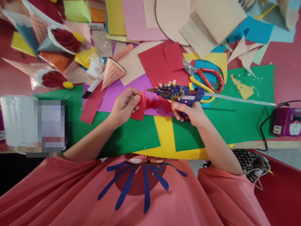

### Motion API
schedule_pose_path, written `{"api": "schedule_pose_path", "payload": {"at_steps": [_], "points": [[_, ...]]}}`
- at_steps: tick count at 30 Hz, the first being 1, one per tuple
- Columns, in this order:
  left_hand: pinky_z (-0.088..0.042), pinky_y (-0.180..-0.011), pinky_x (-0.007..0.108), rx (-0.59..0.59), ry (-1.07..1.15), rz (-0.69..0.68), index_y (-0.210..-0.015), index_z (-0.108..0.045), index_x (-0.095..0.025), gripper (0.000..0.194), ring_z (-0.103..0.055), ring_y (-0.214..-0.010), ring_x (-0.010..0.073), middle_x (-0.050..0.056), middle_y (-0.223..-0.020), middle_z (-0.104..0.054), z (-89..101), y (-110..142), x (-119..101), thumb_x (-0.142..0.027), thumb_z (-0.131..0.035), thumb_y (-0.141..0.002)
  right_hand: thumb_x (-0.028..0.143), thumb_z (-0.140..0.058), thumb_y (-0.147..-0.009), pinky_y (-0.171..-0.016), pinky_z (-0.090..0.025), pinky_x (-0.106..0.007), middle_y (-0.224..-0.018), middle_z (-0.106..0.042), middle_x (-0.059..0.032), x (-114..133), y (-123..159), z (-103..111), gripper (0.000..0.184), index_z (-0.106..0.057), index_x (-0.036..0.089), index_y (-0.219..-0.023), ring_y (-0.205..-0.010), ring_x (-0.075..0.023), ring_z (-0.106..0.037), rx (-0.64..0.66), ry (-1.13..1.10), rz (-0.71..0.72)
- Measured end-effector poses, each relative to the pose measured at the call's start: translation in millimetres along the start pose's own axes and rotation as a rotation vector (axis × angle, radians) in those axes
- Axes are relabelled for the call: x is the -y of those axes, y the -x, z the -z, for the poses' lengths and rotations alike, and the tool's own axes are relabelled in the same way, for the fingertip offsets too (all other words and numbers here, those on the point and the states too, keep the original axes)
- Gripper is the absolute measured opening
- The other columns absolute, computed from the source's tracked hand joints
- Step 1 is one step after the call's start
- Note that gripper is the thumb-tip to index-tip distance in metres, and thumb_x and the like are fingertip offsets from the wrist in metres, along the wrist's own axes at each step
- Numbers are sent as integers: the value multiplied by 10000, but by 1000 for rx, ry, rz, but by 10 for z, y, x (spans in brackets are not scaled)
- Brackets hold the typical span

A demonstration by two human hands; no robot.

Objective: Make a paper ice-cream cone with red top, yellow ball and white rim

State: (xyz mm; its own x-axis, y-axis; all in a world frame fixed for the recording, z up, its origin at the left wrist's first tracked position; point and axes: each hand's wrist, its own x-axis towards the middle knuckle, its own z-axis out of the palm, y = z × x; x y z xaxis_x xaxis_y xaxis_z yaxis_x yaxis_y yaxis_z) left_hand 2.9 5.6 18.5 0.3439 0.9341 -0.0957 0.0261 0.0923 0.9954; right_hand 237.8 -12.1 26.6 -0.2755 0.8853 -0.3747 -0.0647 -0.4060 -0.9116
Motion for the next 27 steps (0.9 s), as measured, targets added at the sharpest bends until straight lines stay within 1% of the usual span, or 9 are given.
{"api": "schedule_pose_path", "payload": {"at_steps": [6, 11, 15, 21, 27], "points": [[-283, -393, 162, -6, -4, -6, -796, -490, -198, 506, -375, -443, 43, -79, -529, -412, 3, 3, -3, -699, -556, -817, 496, -735, -703, -305, -296, -237, -457, -514, 50, -28, -6, 2, 322, -590, 215, -643, -335, -85, -433, -32, 37, -38], [-283, -387, 161, 4, -16, -6, -805, -501, -193, 508, -374, -437, 44, -77, -525, -418, 5, 0, -14, -698, -557, -817, 469, -722, -726, -308, -288, -237, -451, -517, 47, -39, -10, 4, 304, -586, 213, -631, -331, -86, -428, -20, 30, -21], [-279, -390, 155, 6, -16, -4, -801, -501, -193, 504, -368, -437, 39, -79, -524, -420, 5, 5, -12, -693, -554, -823, 465, -722, -720, -311, -285, -239, -443, -509, 50, -28, -7, -2, 304, -574, 219, -621, -328, -87, -421, -35, 32, -22], [-255, -364, 186, 12, -30, 14, -809, -511, -191, 514, -370, -432, 56, -72, -528, -421, 2, 14, -22, -704, -546, -815, 492, -738, -703, -312, -295, -244, -460, -508, 50, -39, -12, 5, 336, -552, 220, -635, -332, -85, -424, -31, 30, -21], [-286, -385, 169, 7, -27, -2, -813, -504, -194, 493, -366, -435, 48, -80, -526, -424, 5, 20, -7, -685, -542, -832, 502, -739, -706, -316, -301, -248, -457, -509, 52, -46, -14, 12, 340, -554, 227, -633, -327, -86, -423, -29, 37, -36]]}}
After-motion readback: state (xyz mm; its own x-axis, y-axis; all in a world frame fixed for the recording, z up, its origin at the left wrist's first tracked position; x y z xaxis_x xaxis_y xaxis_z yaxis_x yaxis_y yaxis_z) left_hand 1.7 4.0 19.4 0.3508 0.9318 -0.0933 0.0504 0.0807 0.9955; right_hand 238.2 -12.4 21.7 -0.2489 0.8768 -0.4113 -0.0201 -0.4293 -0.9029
